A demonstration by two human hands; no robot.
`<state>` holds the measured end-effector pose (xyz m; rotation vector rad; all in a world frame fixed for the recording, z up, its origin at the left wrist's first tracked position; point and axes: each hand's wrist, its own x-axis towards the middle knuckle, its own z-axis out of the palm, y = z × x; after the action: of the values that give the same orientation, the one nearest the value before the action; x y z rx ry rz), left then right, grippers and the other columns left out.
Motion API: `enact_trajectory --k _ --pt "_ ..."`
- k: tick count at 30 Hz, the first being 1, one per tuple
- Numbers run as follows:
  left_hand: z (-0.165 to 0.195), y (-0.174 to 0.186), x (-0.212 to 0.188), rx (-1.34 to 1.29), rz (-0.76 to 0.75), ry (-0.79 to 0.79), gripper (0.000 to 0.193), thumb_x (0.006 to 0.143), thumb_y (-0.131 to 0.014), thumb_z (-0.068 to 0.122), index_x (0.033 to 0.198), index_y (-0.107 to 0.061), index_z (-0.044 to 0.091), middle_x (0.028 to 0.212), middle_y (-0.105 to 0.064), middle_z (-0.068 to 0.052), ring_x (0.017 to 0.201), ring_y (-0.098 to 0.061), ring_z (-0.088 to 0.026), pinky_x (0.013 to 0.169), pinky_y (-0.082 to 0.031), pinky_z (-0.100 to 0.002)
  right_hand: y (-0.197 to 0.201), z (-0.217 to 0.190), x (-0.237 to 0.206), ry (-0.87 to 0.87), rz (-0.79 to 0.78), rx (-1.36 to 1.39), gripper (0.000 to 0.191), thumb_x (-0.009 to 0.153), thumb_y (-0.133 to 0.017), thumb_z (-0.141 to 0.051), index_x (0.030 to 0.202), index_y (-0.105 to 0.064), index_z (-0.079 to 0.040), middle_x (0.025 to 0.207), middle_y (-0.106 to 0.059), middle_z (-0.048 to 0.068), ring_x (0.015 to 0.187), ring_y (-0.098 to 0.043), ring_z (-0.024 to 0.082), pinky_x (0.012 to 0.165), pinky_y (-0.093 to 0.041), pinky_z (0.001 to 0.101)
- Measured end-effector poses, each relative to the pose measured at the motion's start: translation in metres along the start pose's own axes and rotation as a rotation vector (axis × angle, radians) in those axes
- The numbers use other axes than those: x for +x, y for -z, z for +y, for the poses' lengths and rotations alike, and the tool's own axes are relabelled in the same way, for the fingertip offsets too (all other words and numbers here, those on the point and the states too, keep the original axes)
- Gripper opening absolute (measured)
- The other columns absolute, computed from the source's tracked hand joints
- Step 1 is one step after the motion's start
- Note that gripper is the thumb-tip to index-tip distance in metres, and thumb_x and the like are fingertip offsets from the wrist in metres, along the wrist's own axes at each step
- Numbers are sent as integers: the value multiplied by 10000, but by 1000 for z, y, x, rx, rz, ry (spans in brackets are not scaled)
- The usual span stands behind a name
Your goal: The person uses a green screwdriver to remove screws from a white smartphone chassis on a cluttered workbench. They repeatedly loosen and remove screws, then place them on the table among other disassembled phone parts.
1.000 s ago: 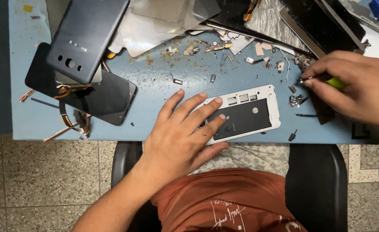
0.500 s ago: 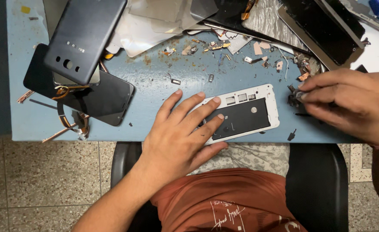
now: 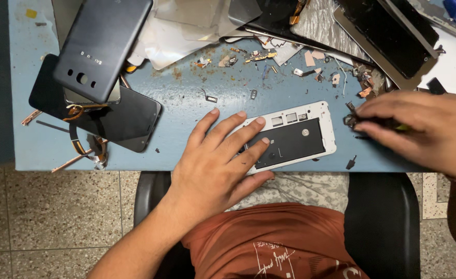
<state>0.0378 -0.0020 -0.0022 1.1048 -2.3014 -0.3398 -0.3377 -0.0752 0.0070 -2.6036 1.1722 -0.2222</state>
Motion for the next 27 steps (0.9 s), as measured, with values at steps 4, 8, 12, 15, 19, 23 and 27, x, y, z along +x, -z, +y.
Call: enact_trajectory --k 4,8,12,15,19,23,27 --pt "0 1 0 5 -7 1 463 894 -790 427 1220 -728 104 1423 -609 -89 1362 -529 -314 1188 -348 -577 4 5 -8 -65 43 65 203 944 -749 -193 1075 -740 -38 1080 -753 160 901 -761 200 752 -658 290" --pt "0 2 1 1 -14 3 459 889 -792 420 1216 -725 105 1426 -608 -91 1365 -528 -312 1189 -348 -578 3 15 -22 -75 126 142 221 992 -721 -214 1127 -703 -40 1043 -746 144 884 -768 174 721 -622 264" --pt "0 3 1 -4 -13 5 459 885 -795 413 1211 -720 100 1427 -605 -97 1364 -526 -318 1187 -347 -581 2 16 -37 -286 83 101 305 931 -721 -153 1178 -686 22 1005 -747 192 821 -767 223 684 -614 316" --pt "0 3 1 -5 -15 -1 464 888 -793 412 1218 -710 97 1426 -603 -103 1362 -526 -325 1183 -344 -585 1 1 -43 -275 104 207 371 941 -714 -163 1269 -658 -2 1029 -763 157 865 -778 209 721 -622 314" --pt "-1 5 1 -45 -4 4 525 880 -796 420 1267 -686 83 1436 -594 -117 1367 -528 -334 1188 -335 -588 -3 -51 -52 -62 9 438 311 883 -697 -203 1176 -697 -97 1113 -790 108 944 -808 221 804 -678 355" --pt "2 19 3 -150 40 -3 488 928 -782 368 1318 -669 96 1472 -579 -122 1408 -520 -330 1227 -335 -566 -32 -98 -30 455 -339 716 425 961 -599 -114 1382 -630 -70 1398 -712 114 1121 -758 262 890 -647 377" --pt "-1 75 14 -15 92 -109 354 950 -708 225 1275 -673 90 1415 -591 -139 1343 -518 -352 1153 -374 -546 -77 -148 4 544 -440 678 495 1056 -584 -143 1533 -472 -70 1338 -715 100 1054 -725 238 782 -603 382"
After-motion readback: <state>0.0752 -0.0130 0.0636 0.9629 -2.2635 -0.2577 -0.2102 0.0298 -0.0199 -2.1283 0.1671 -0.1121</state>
